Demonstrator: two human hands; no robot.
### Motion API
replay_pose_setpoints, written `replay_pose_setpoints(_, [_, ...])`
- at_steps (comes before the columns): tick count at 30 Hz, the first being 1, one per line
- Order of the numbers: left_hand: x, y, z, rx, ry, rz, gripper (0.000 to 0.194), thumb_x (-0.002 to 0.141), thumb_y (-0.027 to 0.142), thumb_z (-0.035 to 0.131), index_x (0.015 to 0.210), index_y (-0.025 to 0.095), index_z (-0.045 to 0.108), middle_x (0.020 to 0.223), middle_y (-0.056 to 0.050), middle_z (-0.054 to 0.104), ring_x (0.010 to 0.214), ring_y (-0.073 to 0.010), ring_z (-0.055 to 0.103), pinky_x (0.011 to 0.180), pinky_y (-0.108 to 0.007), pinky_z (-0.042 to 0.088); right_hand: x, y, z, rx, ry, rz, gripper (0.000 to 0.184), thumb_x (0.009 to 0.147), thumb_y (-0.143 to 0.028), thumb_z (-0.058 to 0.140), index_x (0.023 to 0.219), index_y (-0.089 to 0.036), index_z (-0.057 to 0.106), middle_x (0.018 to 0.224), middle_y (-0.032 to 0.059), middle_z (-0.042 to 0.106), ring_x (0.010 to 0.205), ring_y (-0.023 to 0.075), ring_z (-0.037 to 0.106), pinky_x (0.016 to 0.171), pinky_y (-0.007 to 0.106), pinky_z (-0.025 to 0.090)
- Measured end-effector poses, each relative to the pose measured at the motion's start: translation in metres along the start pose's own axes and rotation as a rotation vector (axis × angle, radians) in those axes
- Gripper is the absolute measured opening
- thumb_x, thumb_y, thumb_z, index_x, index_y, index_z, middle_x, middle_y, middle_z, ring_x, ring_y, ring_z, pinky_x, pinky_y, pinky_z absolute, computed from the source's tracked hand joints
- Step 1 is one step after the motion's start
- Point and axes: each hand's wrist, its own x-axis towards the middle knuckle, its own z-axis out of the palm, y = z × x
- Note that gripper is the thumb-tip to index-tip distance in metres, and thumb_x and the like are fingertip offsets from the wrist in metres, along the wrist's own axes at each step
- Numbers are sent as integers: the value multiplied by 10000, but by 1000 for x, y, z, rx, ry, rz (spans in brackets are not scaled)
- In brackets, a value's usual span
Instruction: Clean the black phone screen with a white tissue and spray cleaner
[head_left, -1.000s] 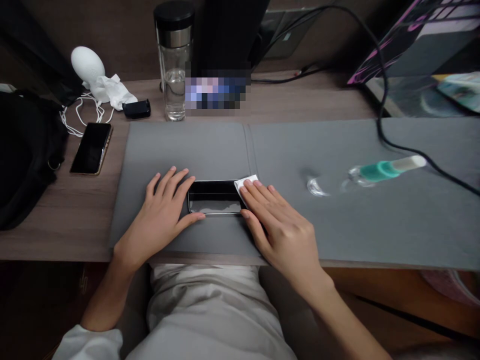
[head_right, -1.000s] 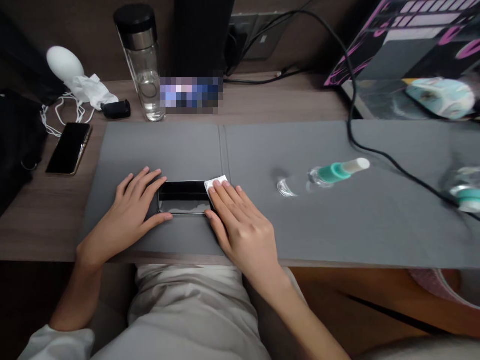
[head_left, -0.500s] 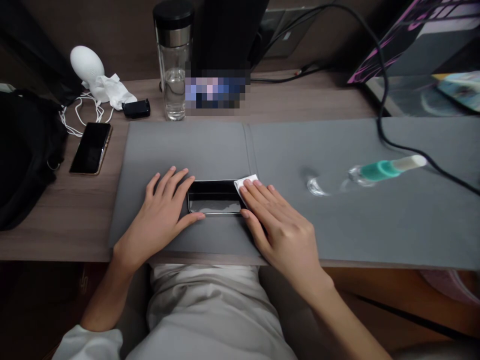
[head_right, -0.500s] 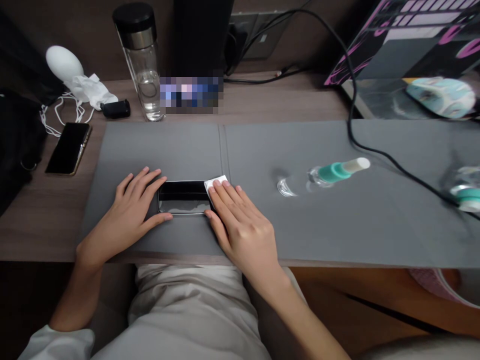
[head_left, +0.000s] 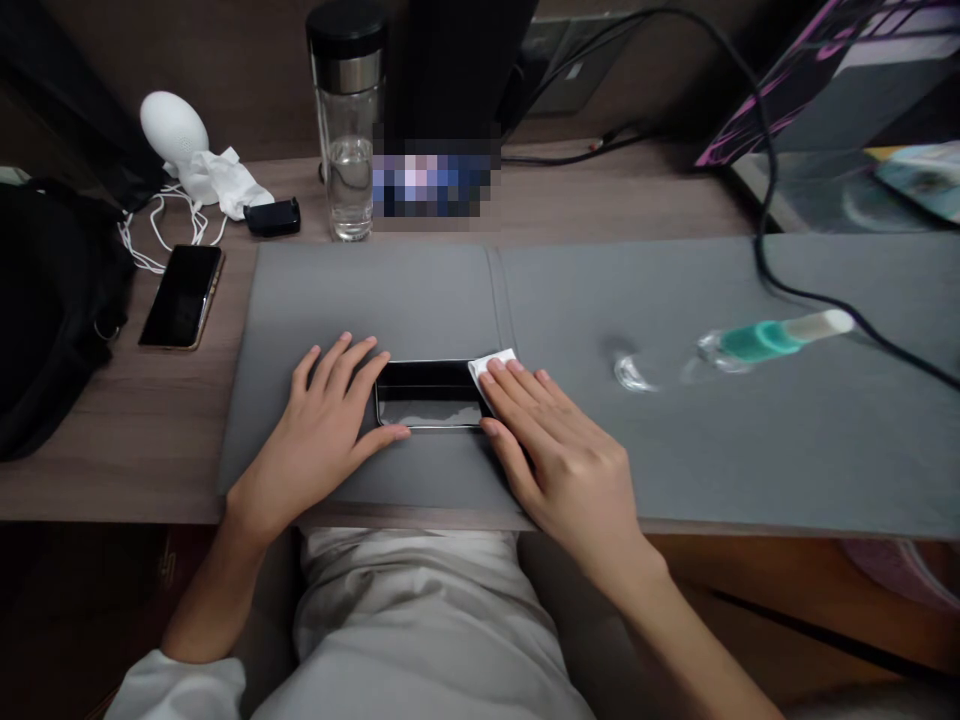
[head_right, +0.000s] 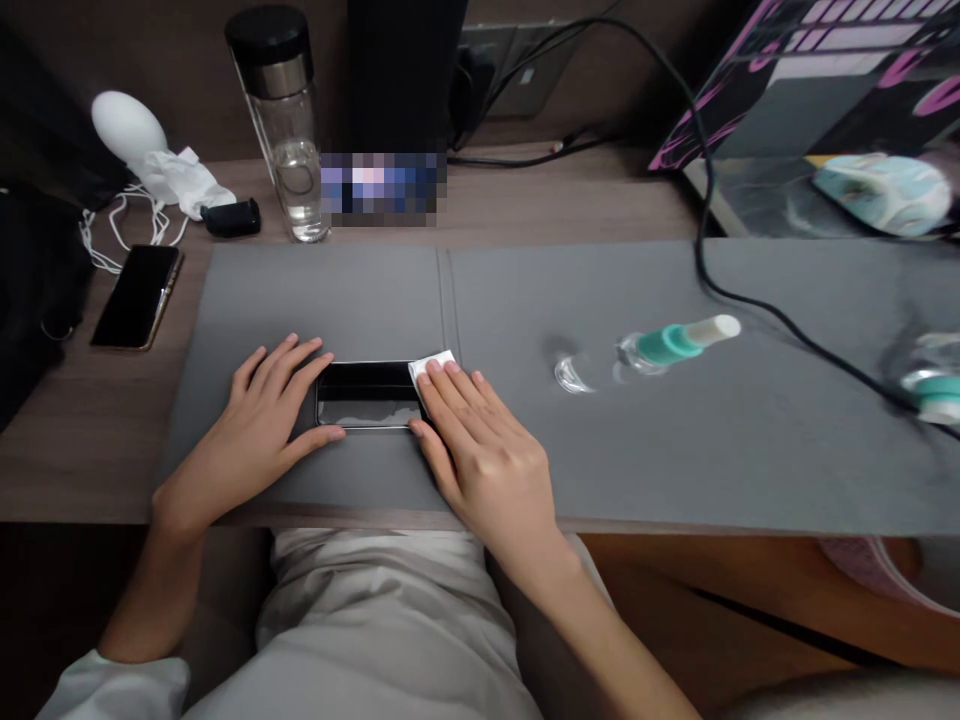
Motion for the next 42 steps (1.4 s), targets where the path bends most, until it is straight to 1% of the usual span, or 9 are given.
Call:
replay_pose_setpoints(5, [0,0,-1,-25,-2,-3,757,1077,653,443,1642,151,393,1721,-182,402,1658,-340,265,1349,-580,199,0,1,0,-1,1,-1,647,1047,-149,616,1657,-217,411,1511,142,656,1446,301,593,1223,556,516])
replay_pose_setpoints(10, [0,-1,1,-33,12,1,761,1073,662,440,1656,177,374,1731,-167,391,1663,-334,254,1350,-583,188,-2,1,1,3,-6,1,609,1031,-125,629,1617,-169,470,1518,157,650,1463,300,578,1245,545,492])
replay_pose_setpoints(13, [-1,-1,1,-30,6,-2,759,1075,656,444,1649,163,384,1731,-170,389,1663,-334,253,1352,-579,187,-2,1,1,5,-11,1,579,1027,-120,631,1592,-143,502,1517,165,650,1465,302,576,1252,538,485])
replay_pose_setpoints(16, [-1,-1,1,-29,1,-6,762,1075,655,445,1646,155,385,1732,-173,387,1665,-335,248,1353,-575,187,-1,0,0,1,-7,-3,581,1028,-121,631,1594,-143,499,1511,162,655,1458,296,584,1253,528,484])
replay_pose_setpoints(20, [0,-1,0,-37,3,-5,756,1073,657,454,1655,182,375,1735,-165,386,1665,-337,249,1352,-577,184,0,0,0,2,-13,-1,607,1029,-123,632,1613,-164,475,1523,154,645,1471,295,569,1253,535,483])
replay_pose_setpoints(27, [0,0,0,5,-4,0,784,1072,656,442,1636,114,390,1734,-178,381,1660,-338,256,1349,-576,196,-1,1,0,0,-8,0,579,1026,-119,642,1587,-144,505,1508,165,657,1459,293,584,1252,531,486])
replay_pose_setpoints(31, [0,0,1,5,6,2,781,1069,657,447,1631,117,400,1727,-175,395,1658,-338,258,1349,-575,200,0,1,0,-7,0,-7,588,1029,-124,641,1597,-151,492,1501,163,664,1456,292,586,1242,530,495])
replay_pose_setpoints(37, [0,0,1,15,5,5,782,1074,663,421,1630,113,399,1726,-171,396,1653,-339,271,1349,-574,201,0,1,0,-5,3,-5,652,1043,-150,624,1656,-209,413,1517,144,651,1445,302,595,1227,549,510])
replay_pose_setpoints(42, [0,-1,1,1,14,9,778,1076,664,413,1630,118,398,1722,-179,402,1656,-339,267,1349,-573,198,0,1,0,-4,1,-8,649,1032,-142,636,1646,-187,431,1510,148,657,1443,294,598,1242,528,496])
